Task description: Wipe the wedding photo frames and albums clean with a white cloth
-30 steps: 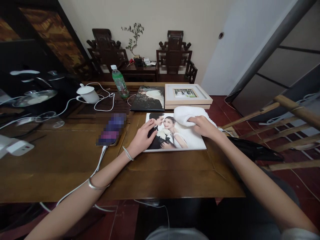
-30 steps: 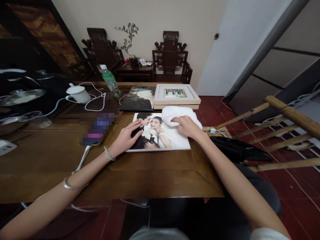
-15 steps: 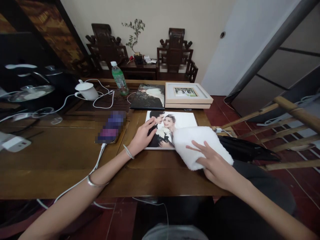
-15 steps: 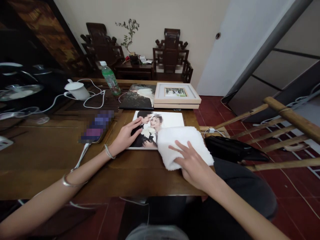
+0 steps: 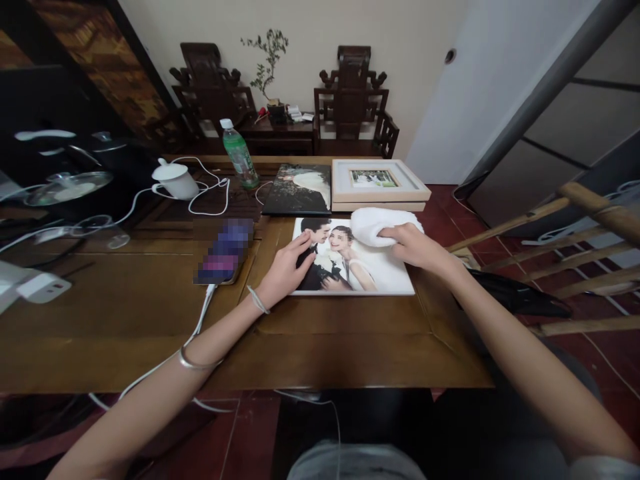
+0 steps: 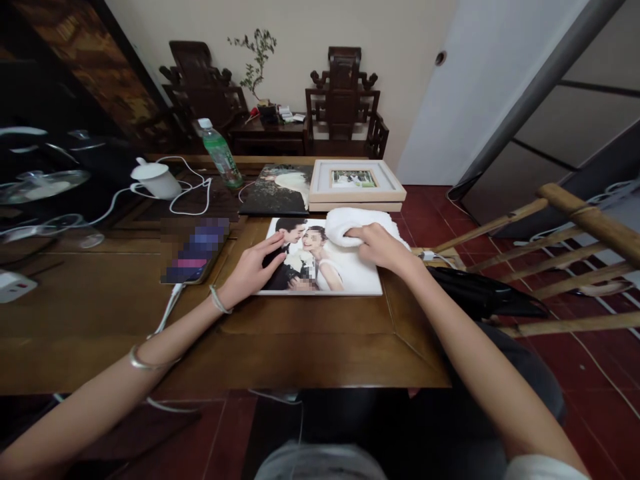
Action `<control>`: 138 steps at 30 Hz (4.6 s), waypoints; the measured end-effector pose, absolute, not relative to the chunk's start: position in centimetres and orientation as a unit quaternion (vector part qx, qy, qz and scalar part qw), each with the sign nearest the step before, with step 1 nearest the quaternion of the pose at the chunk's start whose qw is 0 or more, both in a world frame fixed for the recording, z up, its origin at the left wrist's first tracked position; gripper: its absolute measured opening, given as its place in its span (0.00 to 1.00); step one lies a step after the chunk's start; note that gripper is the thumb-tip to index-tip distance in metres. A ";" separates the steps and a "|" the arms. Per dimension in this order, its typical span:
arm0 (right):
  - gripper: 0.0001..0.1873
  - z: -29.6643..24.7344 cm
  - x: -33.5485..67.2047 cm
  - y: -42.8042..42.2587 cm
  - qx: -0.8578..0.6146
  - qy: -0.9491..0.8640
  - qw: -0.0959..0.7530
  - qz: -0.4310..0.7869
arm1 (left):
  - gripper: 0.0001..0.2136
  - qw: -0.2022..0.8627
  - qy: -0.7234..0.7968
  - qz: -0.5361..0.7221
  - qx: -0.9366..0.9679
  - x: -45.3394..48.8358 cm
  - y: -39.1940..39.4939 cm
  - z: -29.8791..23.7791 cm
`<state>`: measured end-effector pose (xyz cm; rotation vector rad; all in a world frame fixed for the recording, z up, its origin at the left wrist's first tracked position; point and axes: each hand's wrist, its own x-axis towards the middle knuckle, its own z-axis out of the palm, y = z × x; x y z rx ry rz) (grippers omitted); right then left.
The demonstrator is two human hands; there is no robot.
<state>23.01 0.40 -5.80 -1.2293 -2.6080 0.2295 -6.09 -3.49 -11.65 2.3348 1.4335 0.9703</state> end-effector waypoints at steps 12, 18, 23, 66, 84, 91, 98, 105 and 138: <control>0.29 -7.7 22.9 -7.8 -0.417 -0.903 0.089 0.049 | 0.19 0.130 0.493 0.344 0.789 -6.0 -3.5 -12.1; 0.24 -8.0 24.3 -12.7 -0.354 -0.927 0.104 0.061 | 0.22 0.132 0.493 0.320 0.798 -6.0 -3.5 -12.3; 0.27 -7.3 23.9 -8.7 -0.383 -0.917 0.090 0.060 | 0.25 0.143 0.497 0.289 0.806 -6.4 -3.4 -12.6; 0.25 -4.4 21.8 4.2 -0.406 -0.903 0.107 0.089 | 0.25 0.147 0.492 0.278 0.811 -6.6 -3.4 -12.5; 0.27 -5.7 22.8 -11.5 -0.357 -0.927 0.079 0.081 | 0.26 0.143 0.489 0.279 0.814 -6.5 -3.3 -12.8; 0.28 -5.9 22.1 -1.0 -0.401 -0.908 0.107 0.054 | 0.25 0.143 0.483 0.288 0.814 -6.8 -3.1 -13.0; 0.31 -8.0 22.1 1.2 -0.424 -0.894 0.144 0.016 | 0.24 0.146 0.482 0.289 0.814 -6.8 -3.1 -13.1; 0.26 -8.6 23.4 -9.0 -0.368 -0.922 0.116 0.030 | 0.24 0.145 0.486 0.291 0.811 -6.7 -3.1 -13.0; 0.26 -8.7 20.0 -10.9 -0.349 -0.928 0.123 0.037 | 0.23 0.145 0.484 0.295 0.811 -6.7 -3.2 -13.0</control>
